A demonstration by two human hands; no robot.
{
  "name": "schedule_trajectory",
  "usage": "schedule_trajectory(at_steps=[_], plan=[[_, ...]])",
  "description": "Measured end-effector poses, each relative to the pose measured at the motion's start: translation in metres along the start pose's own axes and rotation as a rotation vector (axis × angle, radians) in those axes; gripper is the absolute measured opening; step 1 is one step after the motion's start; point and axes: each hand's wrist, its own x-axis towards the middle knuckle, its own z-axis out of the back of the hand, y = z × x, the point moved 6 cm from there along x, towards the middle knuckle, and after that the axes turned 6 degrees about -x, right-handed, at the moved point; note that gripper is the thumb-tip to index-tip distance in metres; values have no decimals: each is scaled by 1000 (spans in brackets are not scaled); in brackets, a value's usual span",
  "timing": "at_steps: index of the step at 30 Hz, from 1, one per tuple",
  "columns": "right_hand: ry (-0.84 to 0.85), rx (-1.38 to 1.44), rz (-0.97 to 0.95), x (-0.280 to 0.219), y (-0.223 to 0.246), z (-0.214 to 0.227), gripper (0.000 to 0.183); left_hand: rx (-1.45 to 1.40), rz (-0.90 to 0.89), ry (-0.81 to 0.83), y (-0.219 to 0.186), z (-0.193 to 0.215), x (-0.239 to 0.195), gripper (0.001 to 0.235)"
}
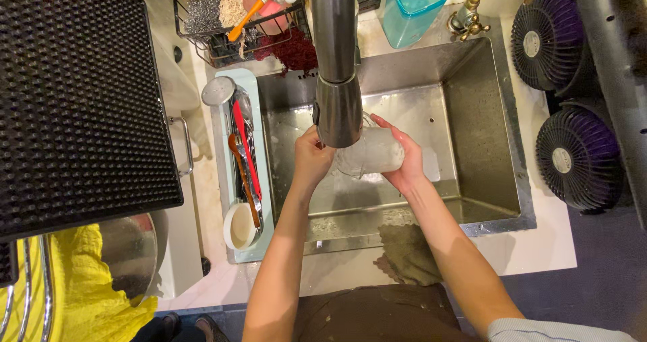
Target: The person washes a clear pitcher in a sink by rinsing it under running water, moves containers on a counter, and wipes the counter surface and equipment with a cloth.
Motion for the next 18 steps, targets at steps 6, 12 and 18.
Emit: schedule_trajectory(at_steps=[6, 12, 18], plan=[[8, -41, 34, -3, 7, -6, 64, -38, 18, 0, 3, 1, -3, 8], [-2, -55, 59, -4, 10, -3, 64, -90, 310, -86, 21, 7, -6, 14], [-57, -104, 149, -8, 21, 0, 68, -194, 201, -5, 22, 0, -14, 18]])
